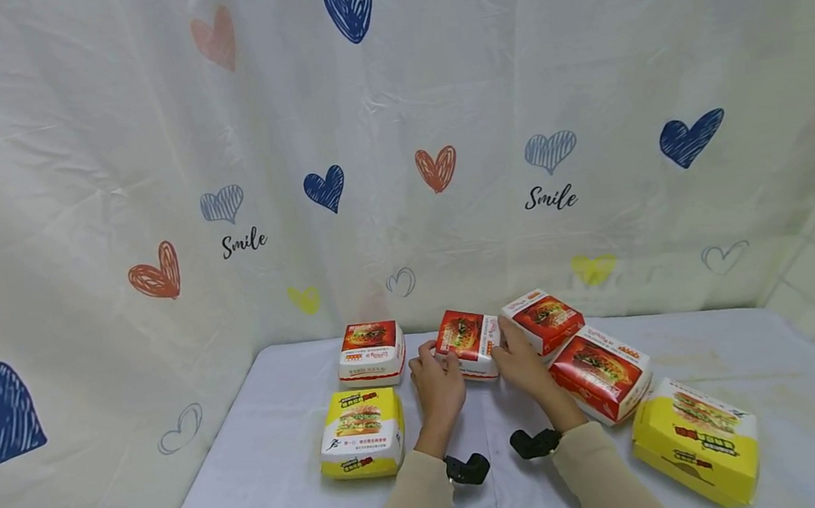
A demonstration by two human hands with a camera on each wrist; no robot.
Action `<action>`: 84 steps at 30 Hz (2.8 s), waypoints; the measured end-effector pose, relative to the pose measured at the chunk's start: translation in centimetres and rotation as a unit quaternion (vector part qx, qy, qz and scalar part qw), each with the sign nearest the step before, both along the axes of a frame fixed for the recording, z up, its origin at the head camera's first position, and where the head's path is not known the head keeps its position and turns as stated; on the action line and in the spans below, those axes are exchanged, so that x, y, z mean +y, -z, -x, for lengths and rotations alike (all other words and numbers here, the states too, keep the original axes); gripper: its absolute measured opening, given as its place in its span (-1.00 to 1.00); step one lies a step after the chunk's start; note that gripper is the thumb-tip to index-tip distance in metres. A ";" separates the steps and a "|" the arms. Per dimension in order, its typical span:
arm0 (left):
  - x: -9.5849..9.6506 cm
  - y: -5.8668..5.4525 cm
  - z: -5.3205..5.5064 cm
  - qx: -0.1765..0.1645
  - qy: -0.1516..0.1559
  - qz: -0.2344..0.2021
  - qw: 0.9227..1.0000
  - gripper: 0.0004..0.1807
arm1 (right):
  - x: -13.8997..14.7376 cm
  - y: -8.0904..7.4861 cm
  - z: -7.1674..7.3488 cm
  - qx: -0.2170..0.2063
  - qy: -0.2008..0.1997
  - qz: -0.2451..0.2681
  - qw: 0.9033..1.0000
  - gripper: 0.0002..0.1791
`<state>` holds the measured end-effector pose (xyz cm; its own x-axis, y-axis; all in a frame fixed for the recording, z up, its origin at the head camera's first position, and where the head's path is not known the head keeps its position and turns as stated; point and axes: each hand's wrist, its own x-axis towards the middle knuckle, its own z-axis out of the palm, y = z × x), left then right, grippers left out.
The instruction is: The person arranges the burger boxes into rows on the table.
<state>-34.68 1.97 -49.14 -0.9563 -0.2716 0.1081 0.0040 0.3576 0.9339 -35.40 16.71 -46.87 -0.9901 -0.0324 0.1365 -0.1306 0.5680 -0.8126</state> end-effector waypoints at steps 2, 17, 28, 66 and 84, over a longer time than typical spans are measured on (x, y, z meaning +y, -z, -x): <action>0.0 0.0 0.0 0.004 -0.005 0.007 1.000 -0.51 | 0.1 0.2 0.1 0.006 -0.004 0.002 1.000 -0.20; 0.1 -0.1 -0.1 -0.016 -0.016 -0.008 1.000 -0.48 | 0.3 0.4 0.4 -0.015 -0.012 0.009 1.000 -0.18; 0.2 0.0 0.1 -0.013 -0.018 0.007 1.000 -0.40 | 0.5 0.6 0.6 -0.030 0.005 0.017 0.999 -0.10; 0.1 0.3 -0.1 0.015 0.051 -0.013 0.999 -0.32 | -0.6 0.2 -0.3 -0.043 0.066 -0.025 0.997 -0.19; -0.1 0.4 -0.1 0.015 0.047 0.004 0.999 -0.43 | -0.4 0.1 -0.4 -0.041 0.051 -0.008 0.998 -0.36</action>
